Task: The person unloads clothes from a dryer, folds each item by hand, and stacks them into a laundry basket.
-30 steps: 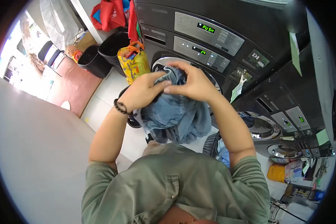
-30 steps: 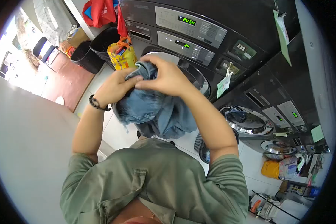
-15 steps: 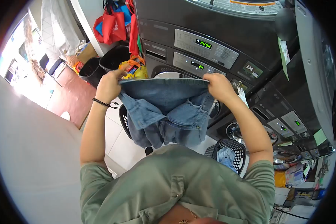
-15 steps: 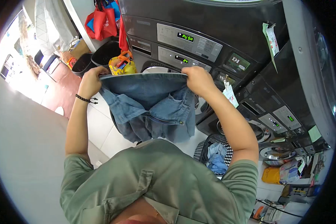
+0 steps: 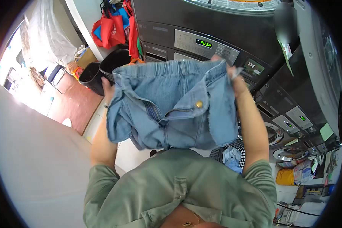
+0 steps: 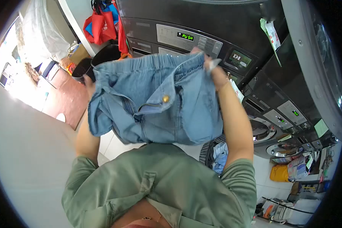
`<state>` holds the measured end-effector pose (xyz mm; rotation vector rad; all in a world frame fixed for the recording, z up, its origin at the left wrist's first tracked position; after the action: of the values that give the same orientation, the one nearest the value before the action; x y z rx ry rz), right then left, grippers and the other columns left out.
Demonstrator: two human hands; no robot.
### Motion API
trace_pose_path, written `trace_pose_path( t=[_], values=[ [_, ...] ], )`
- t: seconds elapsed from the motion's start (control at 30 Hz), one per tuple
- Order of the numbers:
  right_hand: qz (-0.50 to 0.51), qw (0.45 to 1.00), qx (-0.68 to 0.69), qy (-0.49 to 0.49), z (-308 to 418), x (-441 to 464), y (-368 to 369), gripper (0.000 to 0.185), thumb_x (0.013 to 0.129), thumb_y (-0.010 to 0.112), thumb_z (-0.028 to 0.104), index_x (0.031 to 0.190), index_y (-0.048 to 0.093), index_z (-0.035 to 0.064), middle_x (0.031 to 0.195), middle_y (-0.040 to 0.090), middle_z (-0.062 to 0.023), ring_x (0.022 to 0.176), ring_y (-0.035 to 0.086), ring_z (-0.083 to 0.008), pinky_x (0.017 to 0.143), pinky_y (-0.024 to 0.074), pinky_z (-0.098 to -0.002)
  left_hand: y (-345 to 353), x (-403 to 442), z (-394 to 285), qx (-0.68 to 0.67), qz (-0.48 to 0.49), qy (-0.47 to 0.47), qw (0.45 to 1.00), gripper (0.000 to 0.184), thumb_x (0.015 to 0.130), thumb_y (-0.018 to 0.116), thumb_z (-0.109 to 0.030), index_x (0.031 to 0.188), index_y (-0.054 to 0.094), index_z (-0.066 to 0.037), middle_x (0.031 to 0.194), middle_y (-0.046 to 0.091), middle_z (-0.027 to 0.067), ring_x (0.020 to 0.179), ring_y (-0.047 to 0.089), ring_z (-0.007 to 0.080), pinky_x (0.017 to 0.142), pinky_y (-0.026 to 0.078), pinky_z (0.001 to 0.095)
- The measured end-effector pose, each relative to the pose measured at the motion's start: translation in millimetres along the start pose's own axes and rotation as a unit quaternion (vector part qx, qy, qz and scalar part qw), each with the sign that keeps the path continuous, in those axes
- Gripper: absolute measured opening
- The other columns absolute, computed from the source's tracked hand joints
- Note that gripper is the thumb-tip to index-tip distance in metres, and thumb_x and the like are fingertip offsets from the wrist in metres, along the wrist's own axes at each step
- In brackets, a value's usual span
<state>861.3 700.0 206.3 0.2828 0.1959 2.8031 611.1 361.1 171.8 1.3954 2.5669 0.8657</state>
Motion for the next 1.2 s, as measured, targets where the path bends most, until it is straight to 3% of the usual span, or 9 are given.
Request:
trace_pose_path(
  t=[0.13, 0.33, 0.43, 0.53, 0.63, 0.73, 0.83, 1.1, 1.2],
  values=[
    [-0.096, 0.982, 0.014, 0.164, -49.7, -26.2, 5.4, 0.028, 0.082, 0.071, 0.014, 0.106, 0.065, 0.0014, 0.097, 0.067, -0.0062, 0.086, 0.064, -0.0157, 0.077, 0.0507, -0.0297, 6.5, -30.5, 59.8, 0.098, -0.063, -0.084, 0.990, 0.043, 0.089, 0.062, -0.021, 0.125, 0.051, 0.001, 0.117, 0.060, 0.0125, 0.107, 0.059, 0.0254, 0.098, 0.045, 0.0394],
    [-0.304, 0.928, -0.212, -0.019, -11.0, -45.9, 108.0, 0.047, 0.089, 0.067, 0.023, 0.125, 0.053, -0.0030, 0.117, 0.062, -0.0160, 0.104, 0.060, -0.0248, 0.092, 0.0452, -0.0363, 57.4, -19.7, 73.9, -0.018, -0.211, -0.075, 0.975, 0.030, 0.092, 0.060, -0.019, 0.112, 0.058, 0.004, 0.102, 0.066, 0.0104, 0.088, 0.065, 0.0201, 0.079, 0.052, 0.0314],
    [0.064, 0.960, -0.220, -0.162, -22.8, -57.8, 182.2, 0.064, 0.076, 0.063, 0.010, 0.136, 0.045, 0.0002, 0.143, 0.043, -0.0211, 0.127, 0.047, -0.0301, 0.105, 0.0347, -0.0408, 119.5, -26.6, 60.5, 0.257, -0.071, 0.100, 0.958, 0.031, 0.092, 0.062, -0.019, 0.116, 0.058, 0.001, 0.104, 0.065, 0.0065, 0.093, 0.061, 0.0153, 0.083, 0.049, 0.0292],
    [0.071, 0.901, -0.399, -0.154, -0.8, -46.9, 148.5, 0.071, 0.070, 0.060, 0.005, 0.139, 0.044, 0.0082, 0.142, 0.045, -0.0146, 0.128, 0.045, -0.0235, 0.101, 0.0377, -0.0351, 136.0, -22.6, 44.9, 0.265, -0.074, 0.081, 0.958, 0.026, 0.092, 0.062, -0.015, 0.113, 0.061, 0.000, 0.107, 0.065, 0.0025, 0.096, 0.059, 0.0116, 0.085, 0.047, 0.0280],
    [-0.248, 0.853, -0.366, -0.276, 24.6, -39.9, 112.3, 0.082, 0.060, 0.076, 0.006, 0.136, 0.045, 0.0065, 0.126, 0.058, -0.0133, 0.112, 0.056, -0.0238, 0.097, 0.0420, -0.0359, 142.6, -25.5, 21.5, 0.161, 0.006, 0.047, 0.986, 0.031, 0.092, 0.063, -0.014, 0.119, 0.057, -0.001, 0.110, 0.064, 0.0022, 0.098, 0.059, 0.0106, 0.088, 0.047, 0.0290],
    [-0.002, 0.981, -0.166, -0.101, 1.2, -14.9, 106.6, 0.072, 0.061, 0.080, 0.004, 0.128, 0.053, 0.0041, 0.116, 0.064, -0.0088, 0.107, 0.058, -0.0186, 0.093, 0.0448, -0.0353, 143.2, -31.2, 2.2, 0.232, 0.083, 0.080, 0.966, 0.037, 0.088, 0.068, -0.009, 0.122, 0.056, -0.001, 0.115, 0.063, 0.0034, 0.103, 0.057, 0.0105, 0.092, 0.045, 0.0292],
    [0.018, 0.957, -0.288, -0.014, 40.6, -8.3, 123.0, 0.051, 0.065, 0.076, 0.003, 0.115, 0.063, 0.0032, 0.105, 0.069, -0.0090, 0.097, 0.063, -0.0178, 0.088, 0.0479, -0.0330, 122.4, -34.2, 1.2, 0.351, 0.066, 0.085, 0.930, 0.048, 0.082, 0.072, -0.006, 0.125, 0.053, 0.002, 0.121, 0.061, 0.0052, 0.111, 0.054, 0.0132, 0.098, 0.042, 0.0310],
    [0.054, 0.934, -0.241, -0.257, 107.1, -43.8, 162.0, 0.041, 0.074, 0.077, 0.010, 0.113, 0.064, 0.0029, 0.103, 0.070, -0.0075, 0.093, 0.065, -0.0177, 0.087, 0.0478, -0.0320, 128.0, -71.1, -12.1, 0.265, 0.134, 0.121, 0.947, 0.069, 0.079, 0.068, -0.005, 0.140, 0.036, 0.003, 0.142, 0.045, 0.0126, 0.129, 0.044, 0.0205, 0.109, 0.032, 0.0362],
    [0.037, 0.972, -0.159, -0.168, 122.8, -6.8, 164.1, 0.037, 0.076, 0.077, 0.015, 0.109, 0.065, 0.0032, 0.101, 0.069, -0.0058, 0.090, 0.062, -0.0135, 0.084, 0.0476, -0.0304, 121.3, -62.0, 52.9, 0.184, 0.097, 0.052, 0.977, 0.064, 0.081, 0.062, -0.012, 0.139, 0.038, 0.003, 0.141, 0.046, 0.0129, 0.128, 0.045, 0.0212, 0.109, 0.033, 0.0365]
  ],
)
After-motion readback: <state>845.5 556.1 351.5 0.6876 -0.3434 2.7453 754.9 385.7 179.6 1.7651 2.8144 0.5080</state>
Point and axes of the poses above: each hand's wrist, its own x-axis towards the middle knuckle, its own y-axis out of the palm, z = x × y, the point moved 4 cm from there along x, towards the middle knuckle
